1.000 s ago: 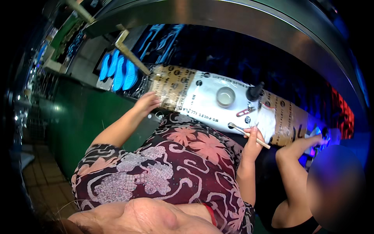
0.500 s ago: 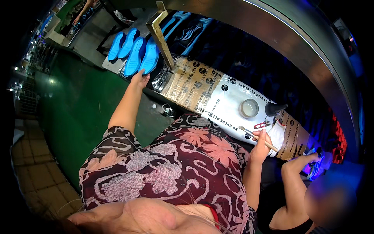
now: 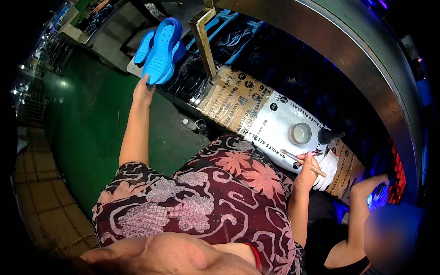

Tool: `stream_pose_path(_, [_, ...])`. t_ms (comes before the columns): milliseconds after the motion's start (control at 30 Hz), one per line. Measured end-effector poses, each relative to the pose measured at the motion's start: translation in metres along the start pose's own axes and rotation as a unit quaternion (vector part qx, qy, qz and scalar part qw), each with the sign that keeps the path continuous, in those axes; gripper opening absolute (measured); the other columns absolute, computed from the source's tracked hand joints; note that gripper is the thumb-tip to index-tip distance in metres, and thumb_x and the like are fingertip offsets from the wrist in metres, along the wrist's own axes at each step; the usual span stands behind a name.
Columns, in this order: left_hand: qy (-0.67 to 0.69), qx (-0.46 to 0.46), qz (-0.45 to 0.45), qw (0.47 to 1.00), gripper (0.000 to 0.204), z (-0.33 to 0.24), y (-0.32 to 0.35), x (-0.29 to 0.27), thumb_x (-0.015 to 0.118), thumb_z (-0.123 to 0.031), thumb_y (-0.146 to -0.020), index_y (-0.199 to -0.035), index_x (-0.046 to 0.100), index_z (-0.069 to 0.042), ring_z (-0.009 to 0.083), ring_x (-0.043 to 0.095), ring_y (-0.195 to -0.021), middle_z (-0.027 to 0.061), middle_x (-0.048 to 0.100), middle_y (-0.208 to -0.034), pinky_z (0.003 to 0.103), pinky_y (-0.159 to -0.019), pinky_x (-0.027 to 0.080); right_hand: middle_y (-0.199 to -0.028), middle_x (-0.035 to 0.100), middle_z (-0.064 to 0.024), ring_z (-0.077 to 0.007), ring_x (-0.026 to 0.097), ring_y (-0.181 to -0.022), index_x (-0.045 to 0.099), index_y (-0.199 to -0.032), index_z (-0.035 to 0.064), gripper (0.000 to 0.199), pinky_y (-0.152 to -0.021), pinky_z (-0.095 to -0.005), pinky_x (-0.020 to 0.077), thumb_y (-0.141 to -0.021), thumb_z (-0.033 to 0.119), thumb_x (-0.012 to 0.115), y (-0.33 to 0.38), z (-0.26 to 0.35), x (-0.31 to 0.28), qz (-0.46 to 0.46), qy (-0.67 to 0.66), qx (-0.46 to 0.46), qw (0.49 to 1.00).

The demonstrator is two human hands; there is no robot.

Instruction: The person applies adhesive to shoe soles by dipping a brush into a glue pot, spreading the glue across each sole, and placing the soles onto the upper rack.

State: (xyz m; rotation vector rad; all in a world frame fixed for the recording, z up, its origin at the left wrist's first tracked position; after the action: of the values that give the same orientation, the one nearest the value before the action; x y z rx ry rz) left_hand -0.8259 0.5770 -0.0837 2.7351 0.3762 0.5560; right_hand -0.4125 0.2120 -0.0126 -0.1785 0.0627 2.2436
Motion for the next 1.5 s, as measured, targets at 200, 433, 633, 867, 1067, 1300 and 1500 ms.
stream_pose_path(200, [-0.118,0.0,-0.066,0.991,0.062,0.043,-0.084,-0.01,0.056,-0.037,-0.088,-0.136,0.033,-0.005,0.0285,0.04,-0.123,0.0122,0.042,-0.135,0.045,-0.099,0.03,-0.071,0.059,-0.0059,-0.0101,0.048,-0.063,0.06,-0.074,0.0,0.034,-0.064,-0.0234,0.0389,-0.093,0.027,0.052,0.008,-0.003,-0.009,-0.029,-0.007,0.023,0.999])
stream_pose_path(433, [-0.16,-0.007,-0.036,0.986,0.05,0.061,-0.094,-0.008,0.055,-0.038,-0.089,-0.13,0.042,-0.014,0.0203,0.051,-0.099,0.0055,0.055,-0.115,0.041,-0.078,0.042,-0.071,0.06,-0.0061,-0.01,0.048,-0.063,0.061,-0.073,-0.0003,0.035,-0.063,-0.0234,0.0388,-0.093,0.028,0.052,0.011,-0.006,-0.014,-0.042,0.007,0.022,0.999])
stream_pose_path(633, [-0.131,0.032,0.012,0.991,0.047,0.043,-0.024,-0.062,0.058,-0.031,-0.089,-0.122,0.049,0.0,0.0152,0.054,-0.092,0.0058,0.057,-0.106,0.032,-0.077,0.046,-0.069,0.059,-0.0062,-0.0099,0.048,-0.062,0.06,-0.074,-0.0017,0.035,-0.06,-0.0231,0.039,-0.093,0.025,0.05,0.003,-0.005,-0.014,-0.022,0.008,0.002,1.0])
stream_pose_path(867, [-0.172,-0.098,0.21,0.957,0.043,0.027,0.074,-0.109,0.056,-0.027,-0.09,-0.119,0.049,0.003,0.0161,0.056,-0.099,0.0085,0.058,-0.11,0.033,-0.087,0.045,-0.064,0.054,-0.0032,-0.009,0.047,-0.061,0.061,-0.074,-0.0018,0.036,-0.058,-0.0218,0.0367,-0.094,0.026,0.049,-0.005,-0.021,-0.01,0.001,-0.001,0.026,1.0])
stream_pose_path(1067, [-0.183,-0.127,0.309,0.925,0.044,0.078,0.093,-0.011,0.057,-0.028,-0.089,-0.119,0.049,0.003,0.0181,0.058,-0.097,0.01,0.059,-0.109,0.034,-0.086,0.046,-0.063,0.056,-0.0048,-0.0093,0.047,-0.061,0.062,-0.073,-0.0024,0.04,-0.06,-0.022,0.0371,-0.093,0.03,0.05,0.004,-0.003,-0.007,0.022,0.038,-0.021,0.999])
stream_pose_path(1300, [-0.39,0.163,0.204,0.883,0.037,0.11,0.049,0.039,0.06,-0.032,-0.087,-0.103,0.057,0.002,0.0175,0.056,-0.092,0.0095,0.059,-0.1,0.033,-0.078,0.045,-0.066,0.056,-0.0047,-0.0103,0.046,-0.064,0.062,-0.073,-0.0013,0.038,-0.063,-0.0234,0.0371,-0.093,0.029,0.051,0.022,-0.008,-0.036,-0.051,-0.018,0.004,0.999])
stream_pose_path(1500, [-0.45,0.242,0.244,0.824,0.024,0.072,0.129,0.076,0.057,-0.023,-0.089,-0.093,0.055,0.0,0.0165,0.057,-0.069,0.0039,0.059,-0.085,0.031,-0.065,0.047,-0.067,0.055,-0.0049,-0.0103,0.046,-0.064,0.062,-0.075,-0.0024,0.037,-0.063,-0.0231,0.0369,-0.092,0.028,0.051,0.019,-0.023,-0.042,-0.068,-0.05,0.016,0.996])
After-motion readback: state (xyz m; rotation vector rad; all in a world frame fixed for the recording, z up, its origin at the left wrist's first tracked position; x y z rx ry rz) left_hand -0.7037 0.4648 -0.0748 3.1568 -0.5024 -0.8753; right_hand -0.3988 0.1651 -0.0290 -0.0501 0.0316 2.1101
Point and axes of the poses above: each hand's wrist, its own y-axis away from the middle knuckle, its own x-axis out of the palm, z = x × y, the point moved 1 cm from there along -y, towards the middle knuckle
